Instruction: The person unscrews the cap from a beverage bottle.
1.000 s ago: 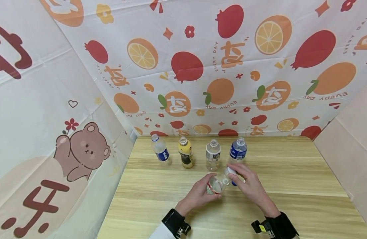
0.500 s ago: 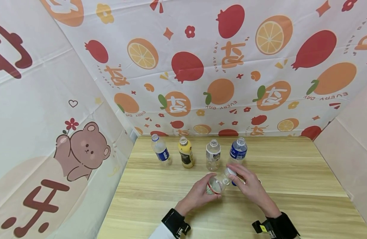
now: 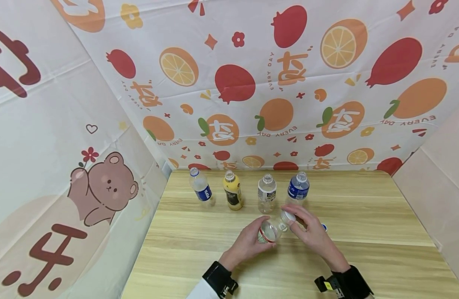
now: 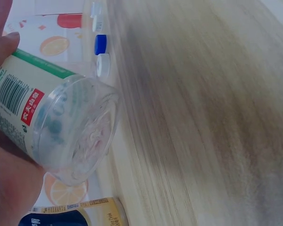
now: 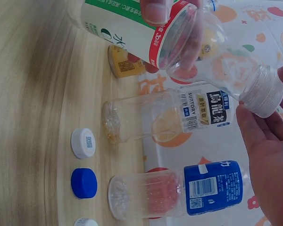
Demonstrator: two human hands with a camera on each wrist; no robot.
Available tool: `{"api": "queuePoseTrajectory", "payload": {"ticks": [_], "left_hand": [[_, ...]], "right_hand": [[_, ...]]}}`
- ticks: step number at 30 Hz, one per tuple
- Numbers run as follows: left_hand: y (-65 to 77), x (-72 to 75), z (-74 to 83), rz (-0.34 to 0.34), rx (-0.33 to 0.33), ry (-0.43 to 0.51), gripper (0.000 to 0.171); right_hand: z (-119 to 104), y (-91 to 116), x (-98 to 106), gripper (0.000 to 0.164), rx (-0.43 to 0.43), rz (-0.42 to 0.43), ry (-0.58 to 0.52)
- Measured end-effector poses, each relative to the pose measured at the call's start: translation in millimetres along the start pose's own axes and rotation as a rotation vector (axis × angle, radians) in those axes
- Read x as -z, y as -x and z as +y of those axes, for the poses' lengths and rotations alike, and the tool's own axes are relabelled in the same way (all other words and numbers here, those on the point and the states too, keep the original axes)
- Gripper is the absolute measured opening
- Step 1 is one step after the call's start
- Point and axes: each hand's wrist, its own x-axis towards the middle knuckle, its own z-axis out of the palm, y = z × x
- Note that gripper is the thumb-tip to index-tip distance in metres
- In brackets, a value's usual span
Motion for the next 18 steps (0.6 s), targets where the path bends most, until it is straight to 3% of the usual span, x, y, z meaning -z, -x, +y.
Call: {"api": "queuePoseTrajectory", "payload": {"ticks": [3,10,18], "left_hand": [[-0.4,-0.5,-0.3,0.034,-0.018,-0.089,0.081],[-3.0,-2.2,-2.3,0.117,-0.093,-0.269,0.084],[-2.9,-1.1,-3.4,0.159,-0.12,-0.348,0.083]], "right_hand": [[0.5,0.0,-1.4,0.036,-0.058,0.022,-0.004],[-3.4,-2.5,-3.7,0.039,-0.301,0.098,0.076],[-2.5,-3.3,-4.3,0.034,-0.3,0.114,0.159]]}}
